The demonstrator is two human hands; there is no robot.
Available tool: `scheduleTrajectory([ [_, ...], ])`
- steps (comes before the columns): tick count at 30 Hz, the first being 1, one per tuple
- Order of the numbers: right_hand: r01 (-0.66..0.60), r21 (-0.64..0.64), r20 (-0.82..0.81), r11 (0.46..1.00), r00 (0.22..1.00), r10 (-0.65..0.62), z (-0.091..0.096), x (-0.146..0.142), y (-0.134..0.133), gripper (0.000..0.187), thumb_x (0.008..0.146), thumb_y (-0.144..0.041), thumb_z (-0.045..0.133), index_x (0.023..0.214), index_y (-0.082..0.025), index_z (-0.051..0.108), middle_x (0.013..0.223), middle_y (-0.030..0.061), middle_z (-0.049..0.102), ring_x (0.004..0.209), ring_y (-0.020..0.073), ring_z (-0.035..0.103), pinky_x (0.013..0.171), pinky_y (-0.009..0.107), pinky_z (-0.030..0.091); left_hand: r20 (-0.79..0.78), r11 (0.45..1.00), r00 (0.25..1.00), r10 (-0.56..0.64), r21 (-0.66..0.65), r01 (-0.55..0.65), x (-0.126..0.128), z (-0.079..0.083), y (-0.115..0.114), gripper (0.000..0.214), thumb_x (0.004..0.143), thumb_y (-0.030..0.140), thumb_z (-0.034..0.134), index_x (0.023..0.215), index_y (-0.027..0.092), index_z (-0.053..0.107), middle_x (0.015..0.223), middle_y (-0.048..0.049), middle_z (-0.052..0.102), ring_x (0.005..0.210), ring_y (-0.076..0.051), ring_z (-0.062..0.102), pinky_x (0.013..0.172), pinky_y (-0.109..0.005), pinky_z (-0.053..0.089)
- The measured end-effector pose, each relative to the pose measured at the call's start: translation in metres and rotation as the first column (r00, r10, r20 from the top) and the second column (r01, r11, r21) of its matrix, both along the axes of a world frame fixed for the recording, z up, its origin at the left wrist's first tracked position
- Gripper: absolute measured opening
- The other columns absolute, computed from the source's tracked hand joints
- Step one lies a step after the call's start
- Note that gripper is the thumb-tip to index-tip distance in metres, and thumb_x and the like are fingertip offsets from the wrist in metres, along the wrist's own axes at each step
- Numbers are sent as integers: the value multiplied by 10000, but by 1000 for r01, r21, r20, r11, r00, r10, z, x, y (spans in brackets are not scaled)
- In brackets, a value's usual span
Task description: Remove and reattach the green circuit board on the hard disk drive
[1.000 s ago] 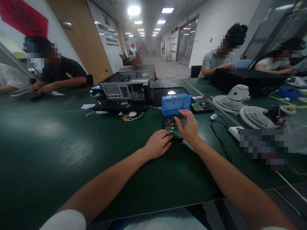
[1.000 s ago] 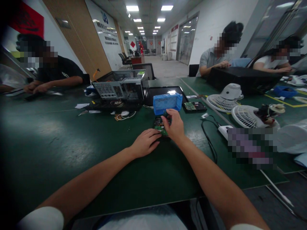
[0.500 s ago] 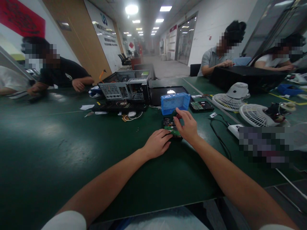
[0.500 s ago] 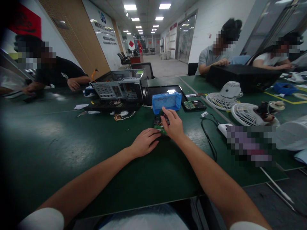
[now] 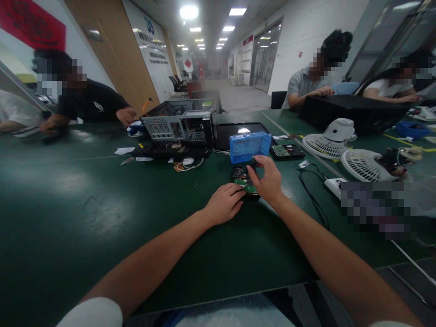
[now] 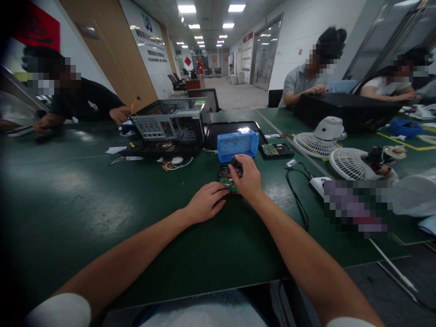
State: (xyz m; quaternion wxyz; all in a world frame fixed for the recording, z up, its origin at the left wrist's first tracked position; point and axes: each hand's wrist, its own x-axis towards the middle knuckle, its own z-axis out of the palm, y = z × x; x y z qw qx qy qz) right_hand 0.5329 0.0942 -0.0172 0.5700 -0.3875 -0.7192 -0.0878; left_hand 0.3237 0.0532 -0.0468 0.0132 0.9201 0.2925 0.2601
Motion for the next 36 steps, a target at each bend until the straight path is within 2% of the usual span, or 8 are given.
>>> scheduleTrajectory([
  [7, -2, -34, 22, 999, 1000, 3, 3, 3, -1, 348, 962, -307, 628, 1299, -235, 579, 1164, 132, 656, 1043, 278, 668, 897, 486, 598, 2, 1000, 1000, -5, -3, 5, -1, 2, -2, 382, 977, 264, 539, 1343, 170, 594, 1359, -134, 610, 1304, -291, 539, 1076, -505, 494],
  [13, -52, -27, 10, 998, 999, 53, 1, 1, -1, 371, 977, -285, 583, 1340, -240, 519, 1340, 146, 628, 1203, 291, 632, 949, 498, 584, -2, 1000, 1000, -6, -10, 6, 0, 3, -1, 381, 967, 260, 553, 1335, 177, 600, 1346, -136, 614, 1298, -292, 544, 1071, -505, 500],
  [23, 19, -13, 32, 1000, 999, -18, 6, 2, -4, 335, 951, -307, 637, 1268, -222, 568, 1121, 126, 623, 1031, 281, 624, 904, 495, 566, -9, 1000, 1000, -4, -3, 4, 0, 1, -1, 380, 974, 267, 543, 1336, 167, 598, 1360, -135, 609, 1307, -292, 538, 1081, -503, 494],
  [32, 22, -40, 24, 999, 999, -21, 6, 0, -6, 361, 961, -300, 613, 1307, -224, 544, 1131, 122, 592, 956, 261, 613, 881, 490, 570, -13, 1000, 1000, -4, -11, 4, -1, 3, -1, 385, 981, 275, 533, 1347, 172, 592, 1363, -137, 608, 1303, -294, 539, 1075, -506, 497],
  [36, 21, -30, -18, 999, 1000, -22, 4, 0, -3, 346, 945, -369, 659, 1239, -221, 550, 1153, 138, 591, 1040, 288, 617, 852, 489, 591, -4, 1000, 1000, -10, -6, 10, -1, 2, -1, 381, 978, 269, 536, 1344, 181, 594, 1358, -136, 609, 1302, -295, 540, 1068, -512, 501],
])
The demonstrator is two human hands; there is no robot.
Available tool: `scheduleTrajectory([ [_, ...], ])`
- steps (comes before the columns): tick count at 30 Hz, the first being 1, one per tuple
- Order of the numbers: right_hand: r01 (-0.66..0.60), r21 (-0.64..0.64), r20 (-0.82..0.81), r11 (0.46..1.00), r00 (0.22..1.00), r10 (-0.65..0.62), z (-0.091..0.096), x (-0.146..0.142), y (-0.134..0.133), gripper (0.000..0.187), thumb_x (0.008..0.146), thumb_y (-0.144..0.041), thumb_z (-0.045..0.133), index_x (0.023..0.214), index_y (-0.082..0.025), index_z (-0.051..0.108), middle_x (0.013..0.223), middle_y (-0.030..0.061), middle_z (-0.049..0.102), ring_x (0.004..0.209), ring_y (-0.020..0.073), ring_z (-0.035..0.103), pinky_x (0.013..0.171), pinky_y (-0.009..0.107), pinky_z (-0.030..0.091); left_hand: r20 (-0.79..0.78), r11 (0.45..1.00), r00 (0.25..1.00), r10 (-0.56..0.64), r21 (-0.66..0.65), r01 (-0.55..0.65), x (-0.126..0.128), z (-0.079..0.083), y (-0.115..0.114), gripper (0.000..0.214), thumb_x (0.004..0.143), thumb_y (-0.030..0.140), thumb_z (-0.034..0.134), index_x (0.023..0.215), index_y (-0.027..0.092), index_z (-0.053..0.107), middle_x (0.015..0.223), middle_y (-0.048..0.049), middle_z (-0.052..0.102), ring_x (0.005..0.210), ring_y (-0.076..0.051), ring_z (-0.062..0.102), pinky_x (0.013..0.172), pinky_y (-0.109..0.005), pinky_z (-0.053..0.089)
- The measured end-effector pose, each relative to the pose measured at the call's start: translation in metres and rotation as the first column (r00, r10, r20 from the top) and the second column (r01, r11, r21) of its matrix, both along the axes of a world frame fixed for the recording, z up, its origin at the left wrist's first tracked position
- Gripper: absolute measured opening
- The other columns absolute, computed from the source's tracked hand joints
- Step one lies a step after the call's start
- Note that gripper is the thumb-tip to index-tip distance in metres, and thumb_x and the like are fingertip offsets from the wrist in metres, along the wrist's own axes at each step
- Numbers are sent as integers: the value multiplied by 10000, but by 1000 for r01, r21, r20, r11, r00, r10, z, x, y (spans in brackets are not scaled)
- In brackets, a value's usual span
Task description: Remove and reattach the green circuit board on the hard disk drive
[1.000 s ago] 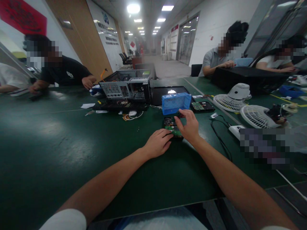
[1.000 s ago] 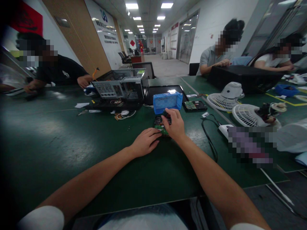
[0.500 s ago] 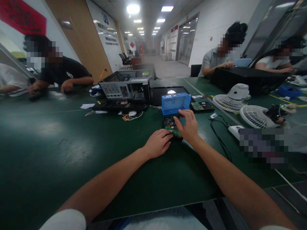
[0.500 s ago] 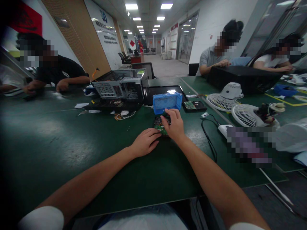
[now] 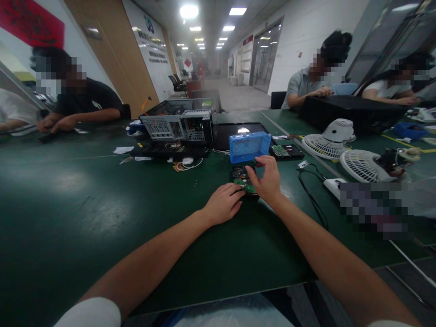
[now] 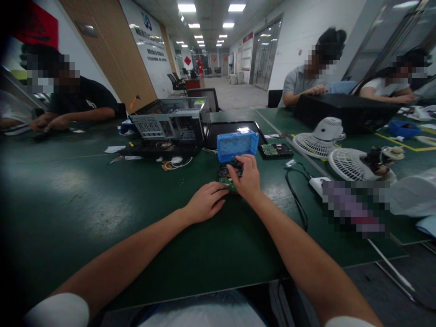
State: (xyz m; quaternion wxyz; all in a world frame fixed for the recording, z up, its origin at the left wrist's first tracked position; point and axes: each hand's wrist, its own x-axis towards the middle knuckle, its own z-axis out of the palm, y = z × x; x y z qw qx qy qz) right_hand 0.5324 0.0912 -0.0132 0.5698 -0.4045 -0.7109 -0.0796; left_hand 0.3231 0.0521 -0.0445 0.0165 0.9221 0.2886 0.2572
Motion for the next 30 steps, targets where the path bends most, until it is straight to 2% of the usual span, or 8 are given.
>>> scheduleTrajectory([
  [5, -55, -18, -3, 998, 998, 55, -5, -2, 2, 398, 967, -382, 633, 1314, -223, 518, 1288, 161, 608, 1177, 298, 624, 891, 471, 607, 2, 1000, 1000, -2, -9, 2, 0, 0, 0, 379, 973, 268, 542, 1340, 189, 595, 1351, -134, 609, 1296, -295, 543, 1061, -510, 506],
  [7, -77, -39, -30, 996, 997, 75, -9, -4, 2, 432, 981, -375, 616, 1361, -225, 479, 1324, 159, 617, 1138, 276, 665, 891, 448, 612, 1, 1000, 1000, 0, -14, 0, 0, 0, 1, 379, 975, 268, 537, 1342, 187, 591, 1354, -131, 608, 1295, -291, 542, 1065, -506, 504],
  [11, -53, -74, -68, 996, 997, 48, -16, -6, 4, 451, 976, -385, 635, 1365, -222, 473, 1210, 125, 680, 940, 236, 719, 844, 424, 623, 3, 1000, 1000, -4, -13, 4, 0, 0, 1, 382, 967, 260, 549, 1340, 191, 592, 1355, -128, 609, 1299, -293, 540, 1077, -511, 497],
  [14, 10, -54, -23, 998, 1000, -11, -15, -4, 4, 417, 970, -408, 643, 1334, -234, 536, 1150, 106, 682, 945, 249, 704, 856, 442, 619, 5, 1000, 1000, -6, -11, 6, 0, 0, 1, 382, 964, 253, 551, 1337, 190, 596, 1353, -131, 609, 1302, -294, 540, 1078, -510, 498],
  [18, 5, -31, 32, 999, 999, -4, -12, -1, 4, 414, 990, -381, 607, 1375, -246, 541, 1124, 101, 678, 983, 267, 688, 896, 472, 606, -1, 1000, 1000, -6, -5, 6, 1, 0, 0, 379, 976, 266, 533, 1340, 182, 596, 1345, -138, 612, 1295, -299, 544, 1058, -514, 512],
  [25, -41, -79, 44, 996, 998, 44, -12, -3, 3, 500, 1003, -347, 570, 1478, -238, 457, 1316, 149, 645, 1062, 275, 691, 941, 483, 600, -8, 1000, 1000, -3, -12, 3, 1, 2, -1, 375, 977, 264, 536, 1333, 166, 598, 1353, -139, 610, 1288, -297, 542, 1068, -508, 505],
  [30, -140, -133, -3, 981, 990, 141, -16, -5, 6, 547, 1017, -349, 544, 1524, -240, 368, 1406, 159, 597, 1049, 258, 711, 919, 461, 611, -5, 1000, 1000, -5, -16, 5, 1, 2, -1, 378, 974, 257, 537, 1340, 182, 594, 1362, -134, 607, 1295, -300, 540, 1060, -518, 511],
])
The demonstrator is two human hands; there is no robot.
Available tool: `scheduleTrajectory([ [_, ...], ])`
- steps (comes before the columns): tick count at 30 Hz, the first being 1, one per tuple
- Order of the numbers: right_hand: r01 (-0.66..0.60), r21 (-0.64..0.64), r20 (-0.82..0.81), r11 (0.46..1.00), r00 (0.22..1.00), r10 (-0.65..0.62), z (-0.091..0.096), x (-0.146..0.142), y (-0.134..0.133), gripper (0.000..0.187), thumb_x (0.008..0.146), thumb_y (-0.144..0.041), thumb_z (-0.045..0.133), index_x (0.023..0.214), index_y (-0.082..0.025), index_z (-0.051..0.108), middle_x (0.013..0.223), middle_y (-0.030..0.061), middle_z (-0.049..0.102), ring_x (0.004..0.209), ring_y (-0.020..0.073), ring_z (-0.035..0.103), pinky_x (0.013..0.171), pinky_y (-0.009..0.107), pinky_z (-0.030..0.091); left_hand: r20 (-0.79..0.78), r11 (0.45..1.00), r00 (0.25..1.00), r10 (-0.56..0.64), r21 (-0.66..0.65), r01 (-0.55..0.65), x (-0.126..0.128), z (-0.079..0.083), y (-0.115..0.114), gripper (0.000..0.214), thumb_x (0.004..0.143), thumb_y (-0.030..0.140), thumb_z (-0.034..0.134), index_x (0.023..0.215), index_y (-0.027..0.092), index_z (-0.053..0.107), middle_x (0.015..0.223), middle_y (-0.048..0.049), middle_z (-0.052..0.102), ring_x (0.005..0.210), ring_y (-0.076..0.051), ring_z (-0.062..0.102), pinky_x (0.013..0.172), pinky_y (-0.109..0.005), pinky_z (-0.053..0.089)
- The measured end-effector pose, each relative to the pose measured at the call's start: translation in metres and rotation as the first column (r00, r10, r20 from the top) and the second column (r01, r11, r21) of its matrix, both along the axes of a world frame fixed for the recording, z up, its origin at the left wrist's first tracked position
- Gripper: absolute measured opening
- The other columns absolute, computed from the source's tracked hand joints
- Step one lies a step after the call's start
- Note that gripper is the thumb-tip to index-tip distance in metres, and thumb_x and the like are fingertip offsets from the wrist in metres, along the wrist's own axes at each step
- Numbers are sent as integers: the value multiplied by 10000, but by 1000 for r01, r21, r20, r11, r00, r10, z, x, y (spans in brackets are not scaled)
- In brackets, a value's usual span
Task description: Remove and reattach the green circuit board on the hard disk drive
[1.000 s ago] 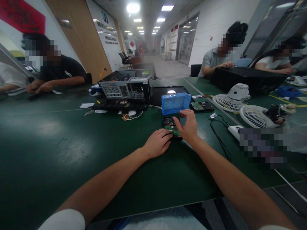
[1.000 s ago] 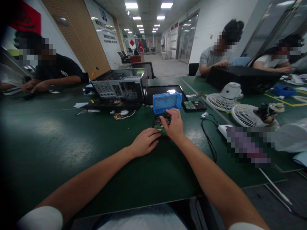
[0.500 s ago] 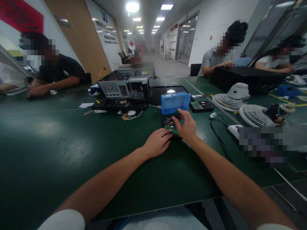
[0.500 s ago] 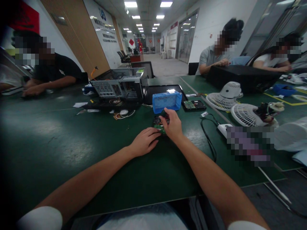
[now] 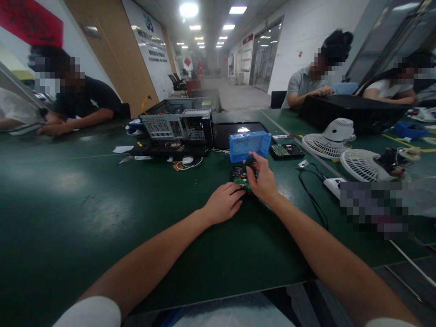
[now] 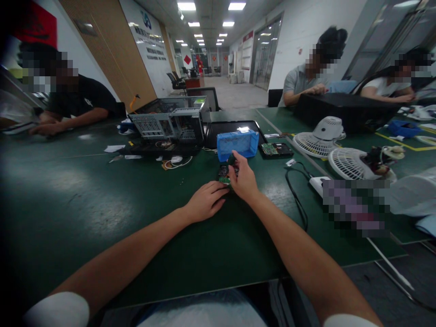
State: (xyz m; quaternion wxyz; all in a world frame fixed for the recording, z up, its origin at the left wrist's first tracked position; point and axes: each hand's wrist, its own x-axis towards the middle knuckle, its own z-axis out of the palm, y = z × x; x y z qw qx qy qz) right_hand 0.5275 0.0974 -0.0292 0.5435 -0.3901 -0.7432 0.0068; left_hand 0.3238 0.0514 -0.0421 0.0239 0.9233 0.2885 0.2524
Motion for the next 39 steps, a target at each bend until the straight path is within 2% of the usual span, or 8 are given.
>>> scheduleTrajectory([
  [5, 88, 38, 19, 995, 996, -89, 2, 0, -1, 498, 994, -343, 593, 1466, -248, 464, 1223, 123, 670, 957, 249, 700, 888, 455, 611, 1, 1000, 1000, 0, -1, 0, -1, 1, 0, 374, 974, 262, 542, 1332, 173, 598, 1357, -137, 608, 1290, -296, 544, 1064, -511, 510],
  [9, 73, 70, 53, 995, 996, -77, 8, 1, -4, 484, 984, -326, 606, 1449, -250, 500, 1123, 104, 646, 922, 238, 667, 858, 440, 612, -3, 1000, 1000, 2, 0, -2, -1, 0, 1, 370, 976, 269, 541, 1328, 169, 601, 1352, -141, 609, 1284, -301, 544, 1055, -517, 514],
  [12, 57, 65, 70, 996, 996, -62, 8, 1, -3, 504, 988, -310, 590, 1476, -257, 475, 1139, 106, 632, 957, 244, 660, 898, 462, 601, -3, 1000, 1000, 4, 4, -4, 0, -1, 1, 374, 968, 264, 551, 1327, 172, 601, 1349, -141, 609, 1284, -304, 543, 1056, -518, 514],
  [18, -5, 24, 11, 1000, 1000, 5, 0, 0, 2, 562, 1002, -284, 550, 1534, -253, 372, 1375, 151, 574, 1065, 262, 670, 919, 469, 602, -2, 1000, 1000, 4, 1, -4, 0, 0, 1, 367, 971, 264, 545, 1322, 176, 604, 1357, -135, 606, 1288, -302, 541, 1054, -502, 520],
  [22, 55, 40, 25, 998, 998, -56, 1, 1, 2, 555, 975, -307, 604, 1497, -260, 421, 1327, 139, 585, 1014, 260, 655, 872, 463, 608, 0, 1000, 1000, 3, 0, -3, -1, -1, 1, 371, 973, 266, 541, 1327, 172, 602, 1356, -137, 606, 1285, -298, 541, 1058, -502, 516],
  [26, 51, 42, 51, 998, 997, -54, 7, 1, -3, 539, 962, -313, 626, 1467, -259, 446, 1315, 131, 583, 952, 236, 641, 814, 426, 613, 0, 1000, 1000, 7, -1, -7, -1, -1, 1, 382, 968, 265, 547, 1335, 170, 600, 1356, -137, 605, 1287, -300, 540, 1061, -502, 513],
  [32, 41, 19, 72, 999, 996, -43, 9, 0, -6, 495, 997, -301, 566, 1474, -249, 442, 1281, 123, 639, 963, 239, 665, 852, 421, 598, 2, 1000, 1000, 13, -1, -13, 0, -1, 0, 380, 968, 264, 547, 1333, 170, 600, 1353, -138, 607, 1287, -300, 539, 1055, -501, 516],
  [39, 56, 24, 129, 998, 990, -59, 16, 1, -10, 493, 989, -354, 589, 1457, -232, 491, 1069, 94, 676, 890, 248, 664, 884, 453, 580, -6, 1000, 1000, 11, 5, -11, 0, -2, 1, 375, 980, 277, 529, 1331, 169, 603, 1350, -141, 608, 1289, -304, 539, 1059, -513, 511],
])
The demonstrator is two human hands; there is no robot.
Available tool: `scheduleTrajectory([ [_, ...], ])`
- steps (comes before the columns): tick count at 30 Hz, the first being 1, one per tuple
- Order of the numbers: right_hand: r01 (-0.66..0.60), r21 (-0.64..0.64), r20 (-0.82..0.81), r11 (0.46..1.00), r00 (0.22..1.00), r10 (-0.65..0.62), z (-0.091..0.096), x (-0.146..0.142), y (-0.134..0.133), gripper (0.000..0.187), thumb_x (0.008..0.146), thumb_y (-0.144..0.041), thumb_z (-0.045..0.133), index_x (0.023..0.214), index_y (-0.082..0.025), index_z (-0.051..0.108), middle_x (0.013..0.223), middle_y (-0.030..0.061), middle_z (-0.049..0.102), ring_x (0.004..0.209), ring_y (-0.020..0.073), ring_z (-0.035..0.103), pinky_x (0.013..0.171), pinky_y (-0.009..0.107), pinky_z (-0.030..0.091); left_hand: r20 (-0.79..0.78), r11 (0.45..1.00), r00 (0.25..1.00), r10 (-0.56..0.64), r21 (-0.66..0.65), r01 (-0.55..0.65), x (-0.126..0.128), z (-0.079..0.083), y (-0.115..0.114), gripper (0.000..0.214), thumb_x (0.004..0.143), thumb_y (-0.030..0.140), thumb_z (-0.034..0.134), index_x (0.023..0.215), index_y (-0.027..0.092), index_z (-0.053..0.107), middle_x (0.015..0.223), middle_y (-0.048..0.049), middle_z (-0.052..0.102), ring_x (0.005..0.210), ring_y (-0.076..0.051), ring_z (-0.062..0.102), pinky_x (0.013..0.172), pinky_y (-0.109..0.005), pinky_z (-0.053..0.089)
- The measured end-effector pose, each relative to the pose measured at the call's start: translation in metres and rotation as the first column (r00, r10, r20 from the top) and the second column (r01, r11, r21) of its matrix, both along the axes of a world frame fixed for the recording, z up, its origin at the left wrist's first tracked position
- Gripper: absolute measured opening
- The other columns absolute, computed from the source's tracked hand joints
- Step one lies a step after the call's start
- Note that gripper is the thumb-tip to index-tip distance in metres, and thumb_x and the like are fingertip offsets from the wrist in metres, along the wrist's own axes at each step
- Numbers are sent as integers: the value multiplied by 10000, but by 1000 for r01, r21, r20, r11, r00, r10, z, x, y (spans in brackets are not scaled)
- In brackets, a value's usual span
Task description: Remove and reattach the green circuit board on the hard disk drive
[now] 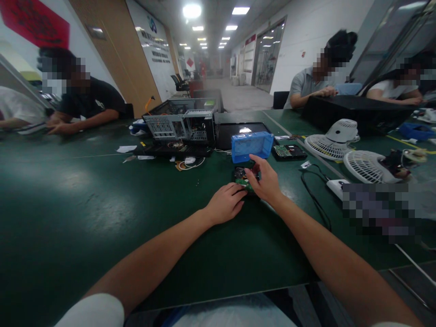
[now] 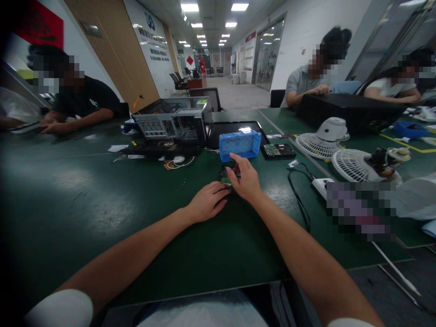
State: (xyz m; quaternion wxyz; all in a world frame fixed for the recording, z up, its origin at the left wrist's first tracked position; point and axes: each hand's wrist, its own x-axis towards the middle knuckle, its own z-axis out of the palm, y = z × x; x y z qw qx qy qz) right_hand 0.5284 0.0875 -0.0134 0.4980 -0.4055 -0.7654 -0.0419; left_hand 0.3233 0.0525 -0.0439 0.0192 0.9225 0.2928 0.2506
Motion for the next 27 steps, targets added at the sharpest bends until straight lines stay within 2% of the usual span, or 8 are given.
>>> scheduleTrajectory([
  [3, -12, -16, 19, 1000, 1000, 12, 0, 0, -1, 521, 1011, -347, 537, 1513, -241, 446, 1098, 105, 677, 940, 261, 664, 911, 469, 573, 0, 1000, 1000, -2, 4, 2, 0, -1, 1, 375, 977, 272, 535, 1330, 168, 604, 1354, -139, 609, 1291, -303, 535, 1063, -512, 510],
  [7, 11, -13, -2, 1000, 1000, -11, -4, -1, 2, 560, 1034, -321, 467, 1579, -242, 363, 1298, 139, 654, 1047, 271, 670, 967, 481, 562, 5, 1000, 1000, -1, 6, 1, 0, -1, 1, 379, 971, 272, 545, 1332, 169, 602, 1353, -137, 610, 1298, -298, 534, 1063, -501, 514],
  [14, 37, -15, 2, 999, 999, -37, -7, 0, 4, 599, 1039, -337, 463, 1607, -238, 301, 1424, 149, 611, 1061, 261, 696, 969, 455, 580, 9, 1000, 1000, -6, 1, 6, 0, 2, -1, 374, 967, 257, 551, 1327, 171, 603, 1362, -136, 606, 1295, -301, 537, 1058, -509, 516],
  [21, 47, 43, -49, 998, 998, -45, -7, -2, 4, 539, 1014, -338, 540, 1536, -266, 429, 1301, 126, 659, 1030, 263, 691, 949, 465, 589, 7, 1000, 1000, -5, -8, 5, 0, 2, 0, 383, 968, 261, 550, 1340, 179, 594, 1363, -135, 605, 1291, -300, 541, 1058, -511, 514],
  [27, 59, 29, -65, 998, 996, -58, -2, -2, 0, 504, 990, -354, 581, 1484, -291, 504, 1143, 95, 631, 918, 239, 664, 914, 461, 597, 19, 1000, 1000, -4, -11, 4, 0, 1, -1, 377, 967, 259, 552, 1335, 194, 600, 1359, -131, 611, 1299, -295, 550, 1061, -509, 513],
])
